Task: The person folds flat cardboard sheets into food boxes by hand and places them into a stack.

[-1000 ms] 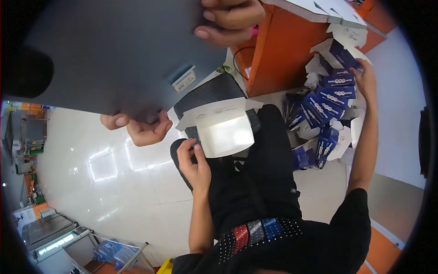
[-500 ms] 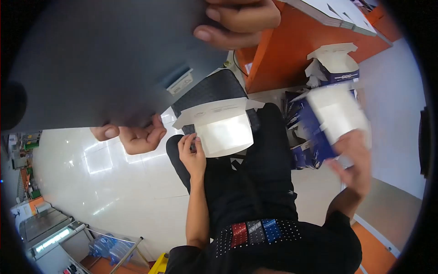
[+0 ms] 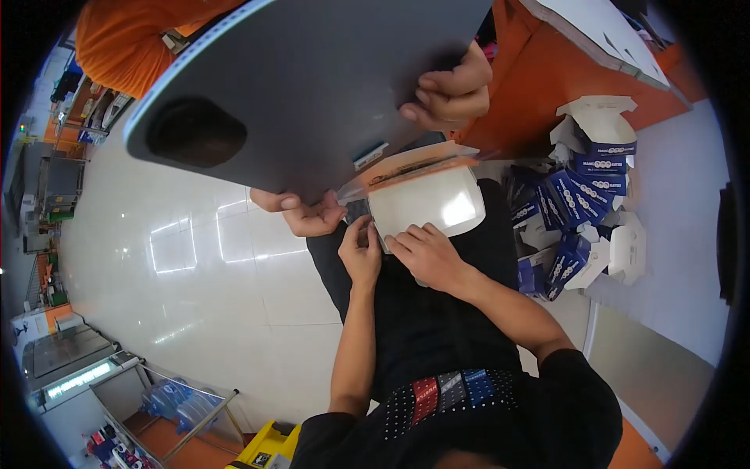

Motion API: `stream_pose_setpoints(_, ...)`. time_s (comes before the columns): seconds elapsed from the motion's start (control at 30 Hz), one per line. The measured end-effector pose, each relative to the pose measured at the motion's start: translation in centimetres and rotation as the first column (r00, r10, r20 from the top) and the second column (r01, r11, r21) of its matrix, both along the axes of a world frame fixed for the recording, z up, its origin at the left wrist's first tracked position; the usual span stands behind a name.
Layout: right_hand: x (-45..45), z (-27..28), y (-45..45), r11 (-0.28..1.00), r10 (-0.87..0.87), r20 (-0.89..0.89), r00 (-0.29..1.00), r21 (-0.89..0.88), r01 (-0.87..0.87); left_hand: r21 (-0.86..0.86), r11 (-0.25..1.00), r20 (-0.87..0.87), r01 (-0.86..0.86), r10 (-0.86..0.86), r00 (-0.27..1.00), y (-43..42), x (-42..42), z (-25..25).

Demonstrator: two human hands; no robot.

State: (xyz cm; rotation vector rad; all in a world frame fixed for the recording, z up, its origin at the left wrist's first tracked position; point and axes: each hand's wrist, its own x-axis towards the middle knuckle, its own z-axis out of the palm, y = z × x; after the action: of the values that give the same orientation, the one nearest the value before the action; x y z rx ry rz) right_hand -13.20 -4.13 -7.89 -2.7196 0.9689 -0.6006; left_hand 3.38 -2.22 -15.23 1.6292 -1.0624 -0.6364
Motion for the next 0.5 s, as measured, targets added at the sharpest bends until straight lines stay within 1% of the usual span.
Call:
stream_pose_setpoints(0.07,0.4,-0.6,0.0,1.000,0.024,-0.003,1.000,0.003,-0.024,-0.037,0.999,-0.048,-0.001,-0.001,0.999,-0.2,0.0,-1.2)
stream_pose_setpoints(0.17,0.7,-1.2,0.4,0.998,0.054,-0.030,0.998,0.011,-0.054,-0.004,1.000,-0.249,0.003,-0.004,0.969,-0.1,0.9,-2.1)
stream_pose_setpoints(0.2,0.8,-1.3,0.5,0.998,0.055,-0.051,0.997,0.017,-0.054,0.040,0.998,-0.297,0.039,-0.025,0.954,0.2,1.5,-2.1)
stream_pose_setpoints(0.23,0.9,-1.5,0.5,0.999,0.051,-0.070,0.996,0.022,-0.050,0.046,0.999,-0.269,0.014,-0.001,0.963,0.3,1.4,-1.7)
stream_pose_setpoints(0.3,0.7,-1.7,0.4,0.997,0.062,0.050,0.997,0.049,-0.064,0.056,0.998,-0.212,-0.028,0.040,0.976,0.4,0.9,-0.7)
stream_pose_setpoints(0.33,0.6,-1.4,0.3,0.996,0.063,0.110,0.992,0.060,-0.070,0.143,0.989,-0.176,-0.025,0.050,0.983,0.4,0.7,0.3)
stream_pose_setpoints(0.43,-1.1,1.0,0.0,0.995,-0.075,0.335,0.939,-0.030,0.091,0.146,0.988,-0.103,-0.043,0.058,0.993,0.1,0.2,1.7)
stream_pose_setpoints(0.47,-2.1,1.8,-0.1,0.969,-0.191,0.385,0.903,-0.071,0.236,0.052,0.995,-0.054,-0.086,0.089,0.995,-0.1,0.2,1.5)
stream_pose_setpoints(0.5,-3.0,1.8,-0.4,0.929,-0.342,0.397,0.852,0.008,0.369,0.102,0.992,-0.040,-0.074,0.078,0.996,-0.1,0.3,1.4)
